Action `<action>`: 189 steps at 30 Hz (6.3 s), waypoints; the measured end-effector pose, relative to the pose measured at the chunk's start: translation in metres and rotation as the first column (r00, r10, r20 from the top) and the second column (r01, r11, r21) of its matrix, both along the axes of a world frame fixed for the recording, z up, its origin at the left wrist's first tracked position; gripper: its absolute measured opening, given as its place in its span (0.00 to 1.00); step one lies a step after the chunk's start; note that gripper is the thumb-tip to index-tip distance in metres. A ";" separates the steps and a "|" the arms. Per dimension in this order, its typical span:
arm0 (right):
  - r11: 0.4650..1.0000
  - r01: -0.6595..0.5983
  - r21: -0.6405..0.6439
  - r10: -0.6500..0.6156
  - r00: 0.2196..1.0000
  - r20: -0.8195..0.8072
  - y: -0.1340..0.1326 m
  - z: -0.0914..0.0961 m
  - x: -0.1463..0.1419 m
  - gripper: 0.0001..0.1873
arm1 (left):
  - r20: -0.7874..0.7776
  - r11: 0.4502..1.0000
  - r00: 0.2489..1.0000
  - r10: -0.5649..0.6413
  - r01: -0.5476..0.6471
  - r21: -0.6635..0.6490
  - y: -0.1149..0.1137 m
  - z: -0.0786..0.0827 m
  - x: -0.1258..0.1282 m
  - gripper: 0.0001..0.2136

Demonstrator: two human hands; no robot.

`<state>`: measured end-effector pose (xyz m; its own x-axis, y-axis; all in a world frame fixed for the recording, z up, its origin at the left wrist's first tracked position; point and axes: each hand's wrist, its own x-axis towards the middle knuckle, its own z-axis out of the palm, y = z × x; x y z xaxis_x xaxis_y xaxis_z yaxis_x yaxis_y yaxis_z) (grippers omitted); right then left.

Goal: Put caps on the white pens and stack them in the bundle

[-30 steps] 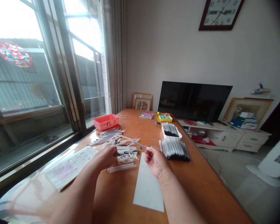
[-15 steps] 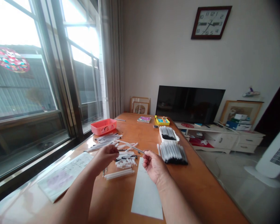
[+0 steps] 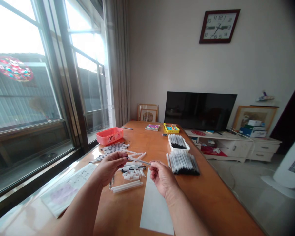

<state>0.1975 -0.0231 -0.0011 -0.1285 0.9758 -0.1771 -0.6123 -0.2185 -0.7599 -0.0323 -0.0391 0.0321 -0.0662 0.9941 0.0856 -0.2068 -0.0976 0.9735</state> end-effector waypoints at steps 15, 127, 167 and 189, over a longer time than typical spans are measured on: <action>1.000 -0.001 0.006 0.000 1.000 0.025 -0.003 0.002 -0.002 0.10 | -0.066 1.000 0.998 -0.013 0.013 0.012 0.000 -0.001 0.001 0.13; 0.967 -0.077 0.243 0.001 0.954 0.299 -0.010 0.000 -0.006 0.22 | 0.135 0.998 0.990 0.040 -0.045 0.035 0.008 -0.006 0.008 0.16; 0.957 -0.179 0.228 0.066 0.900 0.431 -0.013 0.002 -0.006 0.22 | 0.150 0.997 0.987 -0.060 0.051 0.066 0.006 -0.005 0.013 0.12; 0.888 -0.450 0.095 0.389 0.845 0.366 -0.020 0.007 -0.008 0.36 | 0.178 0.993 0.981 -0.077 0.059 0.105 0.001 0.001 0.014 0.10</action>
<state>0.1899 -0.0428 0.0064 -0.4970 0.8597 -0.1180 -0.2002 -0.2459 -0.9484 -0.0181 -0.0377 0.0328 -0.0225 0.9841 0.1759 -0.3883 -0.1708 0.9056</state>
